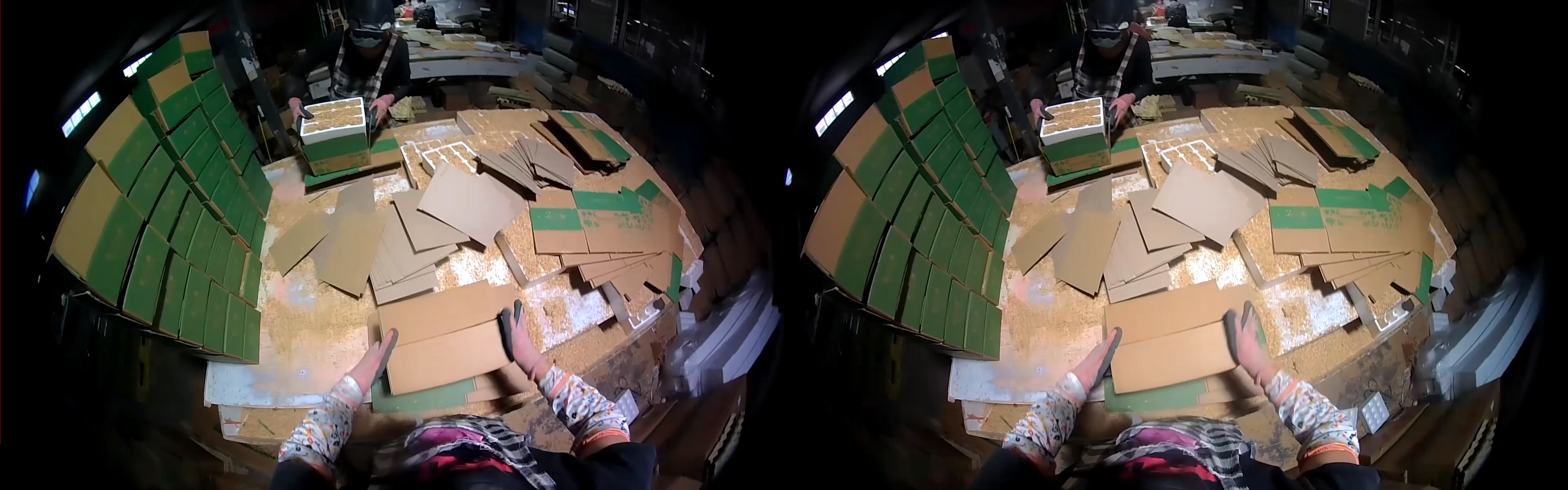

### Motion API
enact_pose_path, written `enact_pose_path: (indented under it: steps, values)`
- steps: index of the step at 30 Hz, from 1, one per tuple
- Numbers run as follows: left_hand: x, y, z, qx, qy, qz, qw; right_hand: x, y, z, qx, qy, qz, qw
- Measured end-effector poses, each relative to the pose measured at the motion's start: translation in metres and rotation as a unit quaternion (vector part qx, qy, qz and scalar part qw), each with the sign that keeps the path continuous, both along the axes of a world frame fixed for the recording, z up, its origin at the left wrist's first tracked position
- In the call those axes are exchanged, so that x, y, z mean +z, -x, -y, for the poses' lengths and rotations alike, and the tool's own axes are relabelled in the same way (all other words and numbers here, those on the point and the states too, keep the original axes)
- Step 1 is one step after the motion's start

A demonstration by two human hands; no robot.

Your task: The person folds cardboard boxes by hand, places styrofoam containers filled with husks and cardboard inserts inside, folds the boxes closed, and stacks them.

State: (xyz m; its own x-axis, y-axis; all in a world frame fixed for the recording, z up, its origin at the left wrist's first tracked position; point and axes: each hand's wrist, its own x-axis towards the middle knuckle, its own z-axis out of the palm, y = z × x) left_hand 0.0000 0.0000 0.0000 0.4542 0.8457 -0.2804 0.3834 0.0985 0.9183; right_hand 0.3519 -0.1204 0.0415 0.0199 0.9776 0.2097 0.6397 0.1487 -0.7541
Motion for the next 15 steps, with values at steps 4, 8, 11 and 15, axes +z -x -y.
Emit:
enact_pose_path:
  steps: [4, 8, 11, 15]
  values:
    - [0.117, -0.027, 0.054, -0.059, -0.109, -0.088, 0.988, 0.056, -0.03, -0.004, 0.116, 0.062, -0.114, 0.985]
    - [0.014, 0.06, 0.058, -0.297, -0.478, -0.208, 0.8, 0.064, -0.05, -0.045, 0.111, 0.248, -0.479, 0.835]
    - [0.032, 0.045, 0.03, 0.043, -0.266, -0.138, 0.953, -0.002, 0.015, -0.04, -0.104, 0.227, 0.07, 0.966]
    - [0.082, -0.054, 0.004, 0.102, -0.25, -0.212, 0.939, -0.023, -0.018, -0.039, 0.07, 0.118, -0.231, 0.963]
